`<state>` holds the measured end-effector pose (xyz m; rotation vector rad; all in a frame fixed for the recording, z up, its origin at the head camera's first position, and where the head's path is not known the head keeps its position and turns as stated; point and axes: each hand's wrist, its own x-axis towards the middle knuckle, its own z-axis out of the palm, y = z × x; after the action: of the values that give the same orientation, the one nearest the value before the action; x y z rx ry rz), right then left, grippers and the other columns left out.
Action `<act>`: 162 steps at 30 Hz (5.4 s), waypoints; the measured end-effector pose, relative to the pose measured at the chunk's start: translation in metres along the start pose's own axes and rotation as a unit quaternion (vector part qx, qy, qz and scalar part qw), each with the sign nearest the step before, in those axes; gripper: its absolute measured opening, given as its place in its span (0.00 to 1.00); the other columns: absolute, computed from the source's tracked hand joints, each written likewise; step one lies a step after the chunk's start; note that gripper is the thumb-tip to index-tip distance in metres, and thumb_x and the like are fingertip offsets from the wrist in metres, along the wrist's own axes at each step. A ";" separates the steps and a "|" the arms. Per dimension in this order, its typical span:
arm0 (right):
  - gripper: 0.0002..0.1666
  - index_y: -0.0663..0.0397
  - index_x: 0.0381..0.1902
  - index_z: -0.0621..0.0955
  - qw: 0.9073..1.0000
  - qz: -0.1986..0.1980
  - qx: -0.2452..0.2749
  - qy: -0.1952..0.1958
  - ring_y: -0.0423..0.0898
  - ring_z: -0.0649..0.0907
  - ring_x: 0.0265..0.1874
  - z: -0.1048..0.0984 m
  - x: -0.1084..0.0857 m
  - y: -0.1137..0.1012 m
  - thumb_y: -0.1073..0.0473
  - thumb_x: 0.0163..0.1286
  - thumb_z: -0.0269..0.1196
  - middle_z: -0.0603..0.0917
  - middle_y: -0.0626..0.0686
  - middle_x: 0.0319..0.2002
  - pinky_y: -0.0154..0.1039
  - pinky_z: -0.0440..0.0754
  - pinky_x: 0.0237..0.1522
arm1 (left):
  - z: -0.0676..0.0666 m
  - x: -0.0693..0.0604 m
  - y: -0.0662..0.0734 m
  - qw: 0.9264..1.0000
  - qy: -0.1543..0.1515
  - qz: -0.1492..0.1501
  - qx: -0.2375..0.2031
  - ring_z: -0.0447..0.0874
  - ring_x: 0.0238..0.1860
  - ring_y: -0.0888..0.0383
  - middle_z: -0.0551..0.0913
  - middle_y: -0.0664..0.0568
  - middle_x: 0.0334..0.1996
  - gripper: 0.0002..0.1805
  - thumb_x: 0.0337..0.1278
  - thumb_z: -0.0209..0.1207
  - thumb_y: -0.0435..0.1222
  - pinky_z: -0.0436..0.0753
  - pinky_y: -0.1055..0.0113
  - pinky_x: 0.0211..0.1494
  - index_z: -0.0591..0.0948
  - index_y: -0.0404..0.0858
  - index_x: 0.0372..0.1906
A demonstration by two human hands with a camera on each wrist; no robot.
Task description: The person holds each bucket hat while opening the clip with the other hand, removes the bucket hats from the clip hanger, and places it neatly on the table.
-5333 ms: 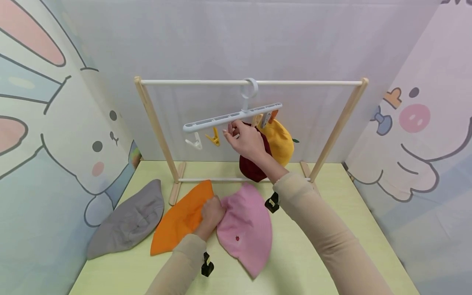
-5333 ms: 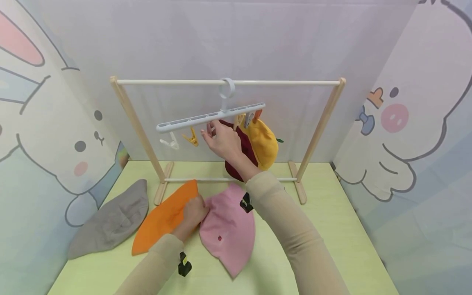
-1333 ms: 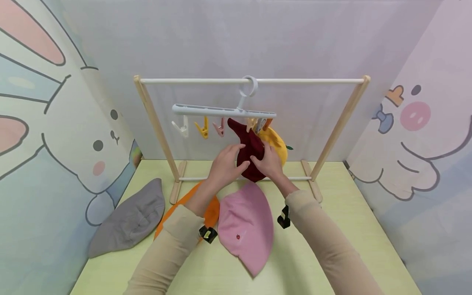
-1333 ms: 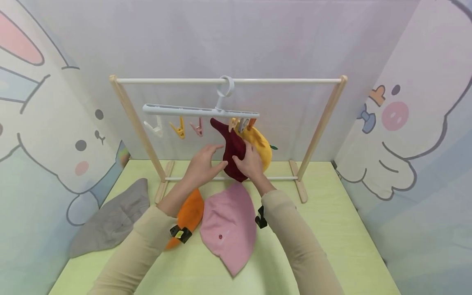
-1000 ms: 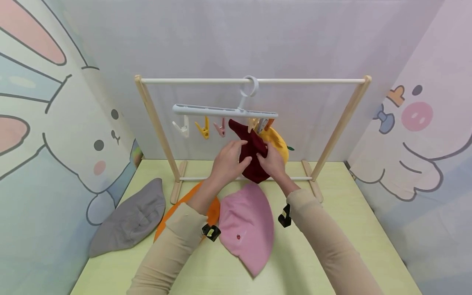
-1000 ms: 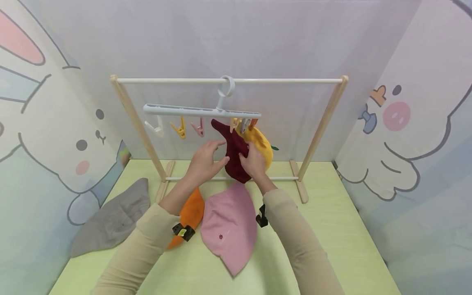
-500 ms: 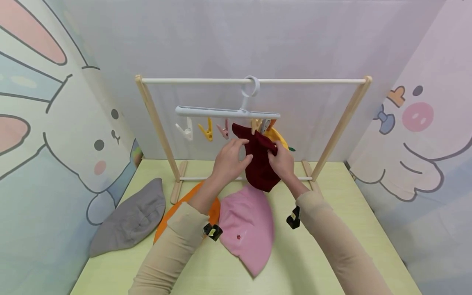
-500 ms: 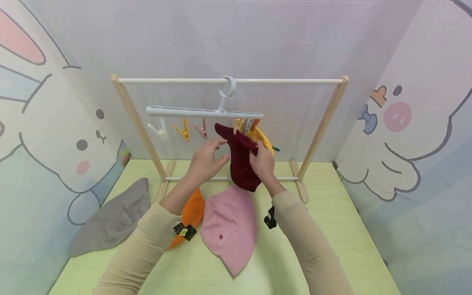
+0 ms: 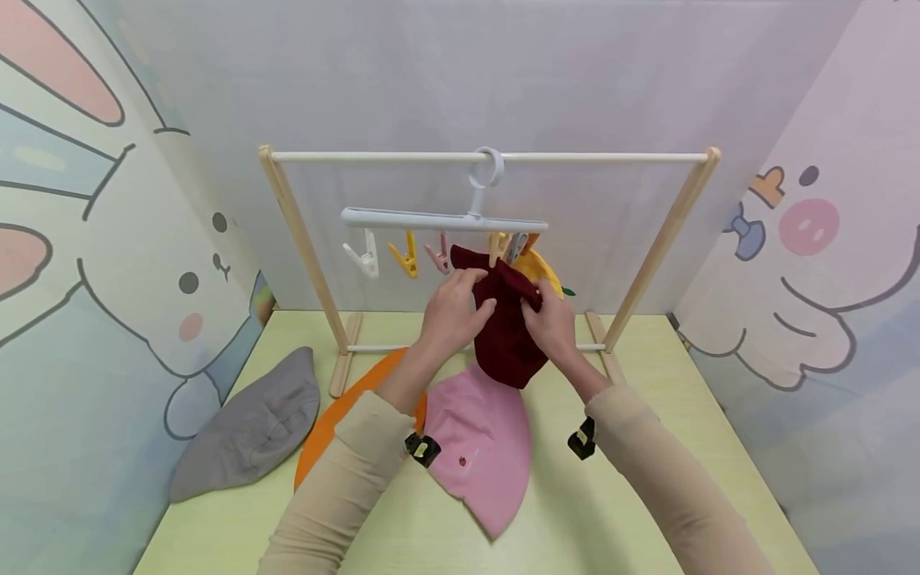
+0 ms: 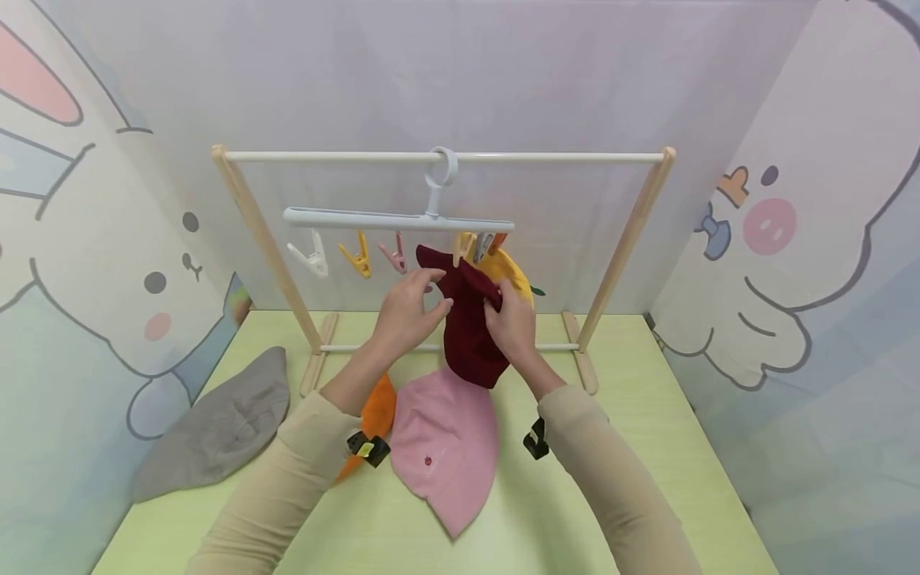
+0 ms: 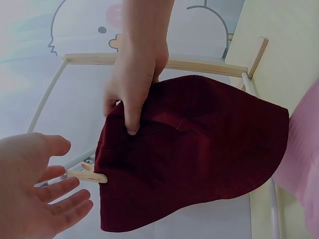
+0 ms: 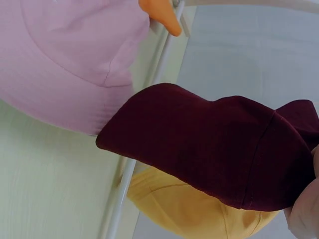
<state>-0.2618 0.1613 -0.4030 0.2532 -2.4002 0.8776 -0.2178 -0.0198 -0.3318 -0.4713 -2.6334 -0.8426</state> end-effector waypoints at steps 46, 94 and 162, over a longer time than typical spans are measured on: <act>0.07 0.56 0.28 0.75 0.995 -0.093 0.027 0.018 0.45 0.73 0.21 -0.009 -0.031 -0.019 0.62 0.58 0.64 0.76 0.52 0.22 0.38 0.69 0.23 | 0.026 0.048 0.023 0.990 0.081 -0.040 0.110 0.79 0.40 0.48 0.77 0.45 0.44 0.23 0.55 0.59 0.44 0.81 0.57 0.38 0.71 0.37 0.53; 0.07 0.57 0.30 0.77 0.989 -0.149 0.027 -0.001 0.44 0.75 0.21 -0.011 -0.036 -0.029 0.62 0.57 0.66 0.79 0.52 0.24 0.37 0.73 0.23 | 0.029 0.065 0.026 0.974 0.133 -0.066 0.172 0.76 0.18 0.55 0.78 0.49 0.25 0.23 0.52 0.60 0.52 0.74 0.65 0.17 0.73 0.36 0.38; 0.06 0.53 0.35 0.80 0.994 -0.090 0.021 -0.066 0.41 0.71 0.15 -0.037 -0.049 0.004 0.61 0.58 0.65 0.81 0.51 0.24 0.33 0.69 0.18 | 0.014 0.066 0.004 0.981 0.164 -0.061 0.088 0.66 0.15 0.56 0.71 0.54 0.14 0.12 0.54 0.56 0.44 0.61 0.68 0.16 0.74 0.42 0.22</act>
<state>-0.2065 0.1876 -0.4100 0.5515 -2.4338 0.8528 -0.2779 0.0053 -0.3135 -0.1127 -2.4165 -0.6500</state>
